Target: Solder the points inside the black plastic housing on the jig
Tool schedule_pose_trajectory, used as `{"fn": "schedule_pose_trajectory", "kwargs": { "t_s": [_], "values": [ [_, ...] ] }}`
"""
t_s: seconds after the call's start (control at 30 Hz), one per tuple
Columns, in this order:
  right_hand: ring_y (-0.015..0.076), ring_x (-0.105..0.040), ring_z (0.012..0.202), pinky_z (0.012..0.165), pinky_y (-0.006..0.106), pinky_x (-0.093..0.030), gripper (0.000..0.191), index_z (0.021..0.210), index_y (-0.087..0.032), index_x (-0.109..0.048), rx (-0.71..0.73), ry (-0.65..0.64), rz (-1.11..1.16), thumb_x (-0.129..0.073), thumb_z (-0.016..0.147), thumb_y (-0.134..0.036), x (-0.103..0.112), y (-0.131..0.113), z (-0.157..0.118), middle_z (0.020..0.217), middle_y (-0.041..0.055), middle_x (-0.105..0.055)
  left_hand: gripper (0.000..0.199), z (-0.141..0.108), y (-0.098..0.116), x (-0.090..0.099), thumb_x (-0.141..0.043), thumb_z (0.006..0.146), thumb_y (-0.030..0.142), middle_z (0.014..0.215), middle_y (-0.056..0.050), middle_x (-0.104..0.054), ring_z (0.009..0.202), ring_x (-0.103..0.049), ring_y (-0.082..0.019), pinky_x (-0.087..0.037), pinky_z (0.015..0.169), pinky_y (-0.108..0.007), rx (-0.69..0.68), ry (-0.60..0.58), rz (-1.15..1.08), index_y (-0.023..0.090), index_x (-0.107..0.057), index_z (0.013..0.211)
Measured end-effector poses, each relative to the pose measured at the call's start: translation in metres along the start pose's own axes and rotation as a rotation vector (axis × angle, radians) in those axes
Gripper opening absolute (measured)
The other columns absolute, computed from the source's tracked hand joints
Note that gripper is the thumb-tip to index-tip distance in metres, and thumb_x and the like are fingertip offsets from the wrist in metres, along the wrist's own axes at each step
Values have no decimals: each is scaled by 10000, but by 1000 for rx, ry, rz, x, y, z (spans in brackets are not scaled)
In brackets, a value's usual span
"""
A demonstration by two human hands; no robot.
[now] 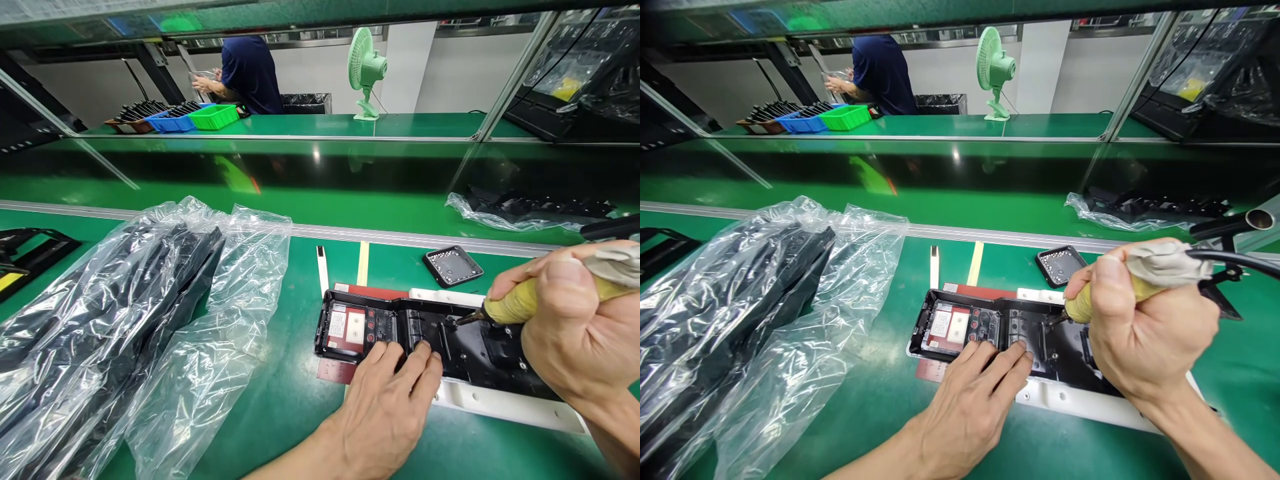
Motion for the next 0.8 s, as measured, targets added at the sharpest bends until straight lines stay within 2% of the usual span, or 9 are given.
{"fn": "schedule_pose_trajectory", "kwargs": {
  "t_s": [0.4,0.8],
  "values": [
    [174,-602,480,561,362,-463,423,566,-221,-607,-38,2,-48,-549,958,-367,0,-1,-1,481,-5,-598,483,0,0,1,-471,946,82,1467,-82,-546,931,-491,-233,-469,868,-403,4,-12,2,108,-546,1422],
    [179,-618,515,564,364,-470,438,534,-241,-604,5,-28,-40,-550,959,-331,-1,-1,-1,468,-11,-595,486,-1,1,0,-453,962,88,1479,-80,-534,953,-500,-233,-471,896,-409,14,-33,3,114,-525,1442]
  ]
}}
Point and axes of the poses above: each hand's wrist, its own z-axis towards the middle knuckle, its own x-axis out of the back of the hand, y = z × x, the point moved 1 cm from there along z, towards the middle knuckle
